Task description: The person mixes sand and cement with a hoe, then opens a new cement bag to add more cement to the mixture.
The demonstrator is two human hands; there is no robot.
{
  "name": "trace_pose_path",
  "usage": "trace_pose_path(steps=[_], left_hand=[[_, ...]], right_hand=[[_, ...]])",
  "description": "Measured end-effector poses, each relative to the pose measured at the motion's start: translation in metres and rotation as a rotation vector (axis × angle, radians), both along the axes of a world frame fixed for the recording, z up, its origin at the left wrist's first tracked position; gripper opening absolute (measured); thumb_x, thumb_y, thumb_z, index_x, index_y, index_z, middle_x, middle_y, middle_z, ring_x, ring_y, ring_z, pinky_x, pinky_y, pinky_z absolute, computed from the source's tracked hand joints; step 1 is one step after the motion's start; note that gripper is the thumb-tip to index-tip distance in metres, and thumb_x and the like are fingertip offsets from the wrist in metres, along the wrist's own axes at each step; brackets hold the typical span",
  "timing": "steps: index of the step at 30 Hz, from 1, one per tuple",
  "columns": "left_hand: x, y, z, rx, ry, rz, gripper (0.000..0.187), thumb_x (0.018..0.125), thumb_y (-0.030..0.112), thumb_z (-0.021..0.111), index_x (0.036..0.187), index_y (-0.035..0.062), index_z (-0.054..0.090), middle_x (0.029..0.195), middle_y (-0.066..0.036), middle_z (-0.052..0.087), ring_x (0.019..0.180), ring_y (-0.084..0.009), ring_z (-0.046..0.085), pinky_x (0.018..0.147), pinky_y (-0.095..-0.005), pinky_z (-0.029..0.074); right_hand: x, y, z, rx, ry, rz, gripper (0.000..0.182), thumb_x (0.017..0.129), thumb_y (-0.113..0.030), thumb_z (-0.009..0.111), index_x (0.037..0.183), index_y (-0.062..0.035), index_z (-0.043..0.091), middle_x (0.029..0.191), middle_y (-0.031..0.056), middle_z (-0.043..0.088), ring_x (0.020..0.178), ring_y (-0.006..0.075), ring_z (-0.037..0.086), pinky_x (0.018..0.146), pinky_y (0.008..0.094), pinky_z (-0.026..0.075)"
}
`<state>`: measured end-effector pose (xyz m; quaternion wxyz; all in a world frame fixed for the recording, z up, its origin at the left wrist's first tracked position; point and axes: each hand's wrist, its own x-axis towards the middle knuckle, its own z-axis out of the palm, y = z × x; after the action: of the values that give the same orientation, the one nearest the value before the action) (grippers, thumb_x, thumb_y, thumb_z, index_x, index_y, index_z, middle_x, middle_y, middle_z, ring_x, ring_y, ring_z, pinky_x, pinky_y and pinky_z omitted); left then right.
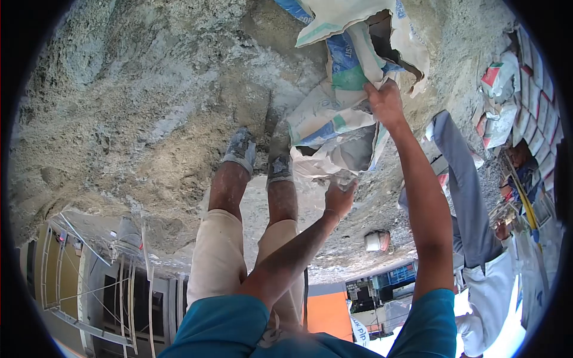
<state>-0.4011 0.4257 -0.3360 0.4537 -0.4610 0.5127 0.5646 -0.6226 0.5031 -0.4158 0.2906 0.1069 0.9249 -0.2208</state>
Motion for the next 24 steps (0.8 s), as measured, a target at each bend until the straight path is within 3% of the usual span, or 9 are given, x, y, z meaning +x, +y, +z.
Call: trace_pose_path(steps=[2, 5, 6, 8, 9, 11, 16, 22, 24], left_hand=[[-0.001, 0.030, -0.019, 0.373, -0.811, 0.644, 0.070, 0.075, 0.049, 0.056, 0.125, 0.0061, 0.031, 0.114, -0.015, 0.047, 0.092, -0.0275, 0.053, 0.080, -0.0371, 0.043], [-0.016, 0.073, -0.041, 0.360, -0.875, 0.749, 0.081, 0.076, 0.052, 0.052, 0.133, 0.0076, 0.015, 0.113, -0.014, 0.047, 0.092, -0.0321, 0.053, 0.085, -0.0420, 0.042], [-0.020, 0.081, -0.052, 0.362, -0.881, 0.769, 0.081, 0.076, 0.052, 0.052, 0.133, 0.0076, 0.015, 0.113, -0.014, 0.047, 0.092, -0.0321, 0.053, 0.085, -0.0420, 0.042], [-0.022, 0.096, -0.074, 0.179, -0.824, 1.118, 0.066, 0.078, 0.045, 0.052, 0.126, 0.0053, 0.029, 0.111, -0.014, 0.047, 0.097, -0.0320, 0.050, 0.081, -0.0431, 0.042], [-0.003, 0.104, -0.090, 0.170, -0.850, 1.119, 0.066, 0.078, 0.045, 0.052, 0.126, 0.0053, 0.029, 0.111, -0.014, 0.047, 0.097, -0.0320, 0.050, 0.081, -0.0431, 0.042], [0.021, 0.104, -0.118, 0.220, -0.707, 1.242, 0.043, 0.079, 0.032, 0.050, 0.111, 0.0052, 0.042, 0.111, -0.013, 0.045, 0.095, -0.0286, 0.046, 0.074, -0.0436, 0.041], [0.027, 0.093, -0.137, 0.196, -0.696, 1.327, 0.035, 0.079, 0.029, 0.050, 0.104, 0.0043, 0.045, 0.100, -0.012, 0.048, 0.085, -0.0269, 0.048, 0.067, -0.0406, 0.040], [0.011, 0.066, -0.128, 0.140, -0.719, 1.338, 0.027, 0.078, 0.025, 0.050, 0.094, 0.0032, 0.049, 0.087, -0.011, 0.051, 0.073, -0.0248, 0.050, 0.059, -0.0370, 0.040], [-0.002, 0.049, -0.122, 0.100, -0.726, 1.336, 0.024, 0.078, 0.023, 0.050, 0.091, 0.0028, 0.050, 0.083, -0.011, 0.052, 0.069, -0.0241, 0.050, 0.056, -0.0358, 0.040]], right_hand=[[0.005, 0.002, -0.001, 0.016, -0.025, -0.029, 0.039, 0.070, -0.028, 0.057, 0.067, 0.0103, 0.055, 0.060, 0.0249, 0.054, 0.058, 0.0333, 0.055, 0.060, 0.0378, 0.042], [-0.001, -0.006, 0.002, 0.020, -0.017, -0.069, 0.038, 0.069, -0.028, 0.057, 0.066, 0.0100, 0.055, 0.056, 0.0205, 0.053, 0.053, 0.0275, 0.052, 0.058, 0.0366, 0.041], [-0.002, -0.008, 0.003, 0.018, 0.002, -0.102, 0.037, 0.069, -0.027, 0.057, 0.065, 0.0097, 0.055, 0.054, 0.0184, 0.052, 0.052, 0.0245, 0.051, 0.057, 0.0361, 0.041], [-0.002, -0.004, 0.000, -0.003, 0.020, -0.056, 0.035, 0.068, -0.024, 0.058, 0.067, 0.0107, 0.056, 0.055, 0.0137, 0.054, 0.052, 0.0197, 0.049, 0.055, 0.0340, 0.040], [-0.006, -0.007, 0.007, -0.081, -0.060, -0.122, 0.034, 0.068, -0.023, 0.058, 0.069, 0.0112, 0.056, 0.057, 0.0114, 0.054, 0.051, 0.0177, 0.047, 0.053, 0.0330, 0.039], [-0.009, -0.012, 0.009, -0.217, -0.078, -0.228, 0.030, 0.068, -0.019, 0.059, 0.069, 0.0111, 0.054, 0.059, 0.0039, 0.051, 0.050, 0.0125, 0.042, 0.048, 0.0302, 0.035], [-0.017, -0.014, 0.026, -0.217, -0.147, -0.210, 0.028, 0.068, -0.019, 0.058, 0.066, 0.0085, 0.052, 0.057, 0.0019, 0.046, 0.049, 0.0108, 0.038, 0.045, 0.0298, 0.032], [-0.013, -0.002, 0.069, -0.270, -0.078, 0.047, 0.034, 0.071, -0.024, 0.057, 0.080, 0.0082, 0.052, 0.062, 0.0061, 0.049, 0.055, 0.0117, 0.043, 0.050, 0.0282, 0.037], [-0.014, 0.004, 0.085, -0.237, -0.079, 0.069, 0.029, 0.073, -0.015, 0.054, 0.088, 0.0101, 0.053, 0.076, 0.0170, 0.059, 0.064, 0.0219, 0.054, 0.061, 0.0338, 0.042]])
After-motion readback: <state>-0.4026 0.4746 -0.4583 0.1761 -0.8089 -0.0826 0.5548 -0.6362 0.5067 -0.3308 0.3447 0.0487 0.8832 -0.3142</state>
